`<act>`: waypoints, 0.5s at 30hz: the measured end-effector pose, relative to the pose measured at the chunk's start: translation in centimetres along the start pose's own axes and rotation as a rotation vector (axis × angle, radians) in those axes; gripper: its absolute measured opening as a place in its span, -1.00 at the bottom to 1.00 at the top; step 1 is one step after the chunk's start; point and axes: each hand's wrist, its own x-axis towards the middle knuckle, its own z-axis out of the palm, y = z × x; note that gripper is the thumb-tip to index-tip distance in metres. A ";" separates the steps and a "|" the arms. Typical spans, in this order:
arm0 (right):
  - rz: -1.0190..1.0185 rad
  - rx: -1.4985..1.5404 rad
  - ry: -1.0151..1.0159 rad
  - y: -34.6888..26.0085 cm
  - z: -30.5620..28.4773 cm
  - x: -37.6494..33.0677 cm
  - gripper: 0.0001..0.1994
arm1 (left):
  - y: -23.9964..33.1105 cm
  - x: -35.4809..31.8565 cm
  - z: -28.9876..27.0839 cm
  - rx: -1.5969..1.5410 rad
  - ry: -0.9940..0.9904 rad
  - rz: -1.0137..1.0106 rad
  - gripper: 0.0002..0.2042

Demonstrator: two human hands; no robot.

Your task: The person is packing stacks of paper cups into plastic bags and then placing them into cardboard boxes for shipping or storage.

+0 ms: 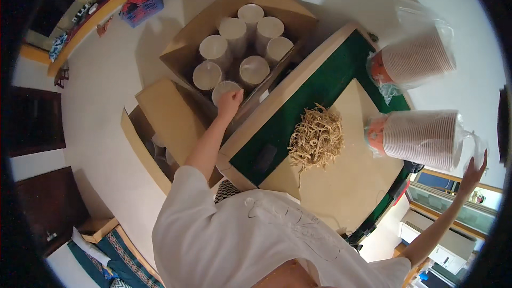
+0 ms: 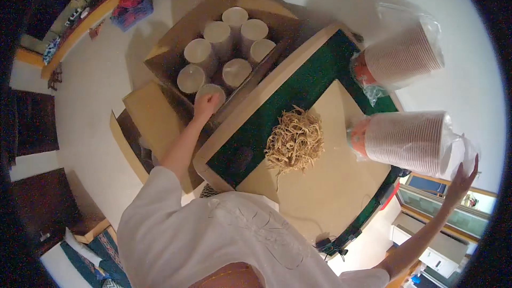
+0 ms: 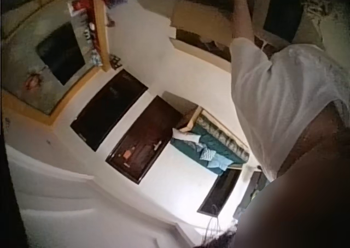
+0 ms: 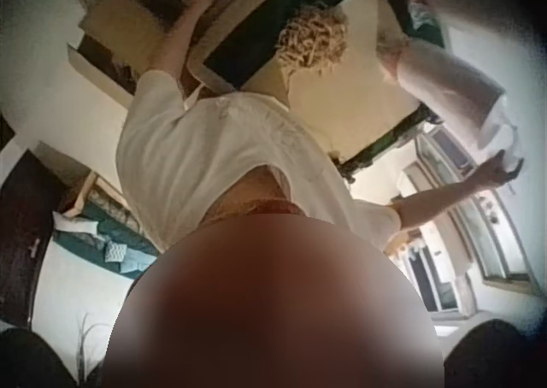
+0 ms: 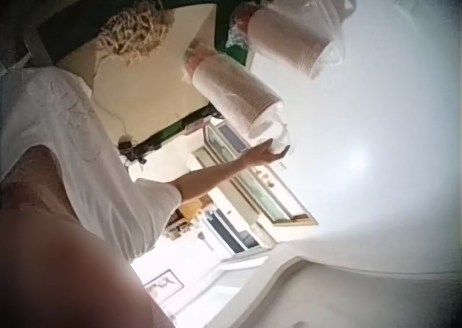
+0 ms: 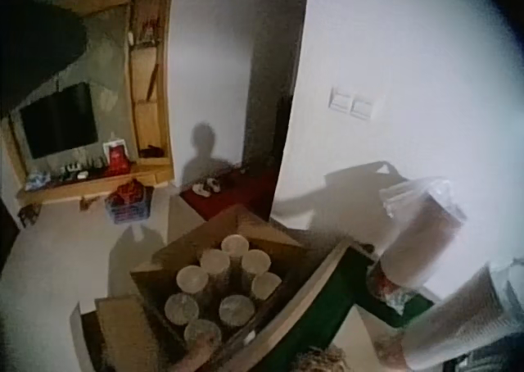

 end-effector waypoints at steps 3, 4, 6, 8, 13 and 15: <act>0.031 -0.214 0.042 1.2 -4.0 -4.0 -0.47 | 4.2 -3.3 -3.3 -0.031 -0.016 -0.136 -0.51; 0.161 -0.164 0.025 1.6 -4.9 -5.6 -0.46 | 5.1 -5.0 -4.2 -0.030 -0.009 -0.127 -0.51; 0.342 -0.039 0.001 -0.2 -6.4 -8.7 -0.42 | 6.9 -8.9 -5.2 -0.175 -0.074 -0.265 -0.46; 0.208 -0.141 0.093 1.5 -8.2 -11.5 -0.43 | 8.5 -13.0 -4.8 -0.203 -0.041 -0.191 -0.50; 0.161 -0.013 0.122 9.1 -11.6 -17.1 -0.47 | 10.4 -19.6 -1.9 -0.123 0.122 0.181 -0.74; 0.292 0.001 0.052 11.0 -13.0 -19.6 -0.47 | 12.8 -21.8 -1.5 -0.139 0.046 0.126 -0.76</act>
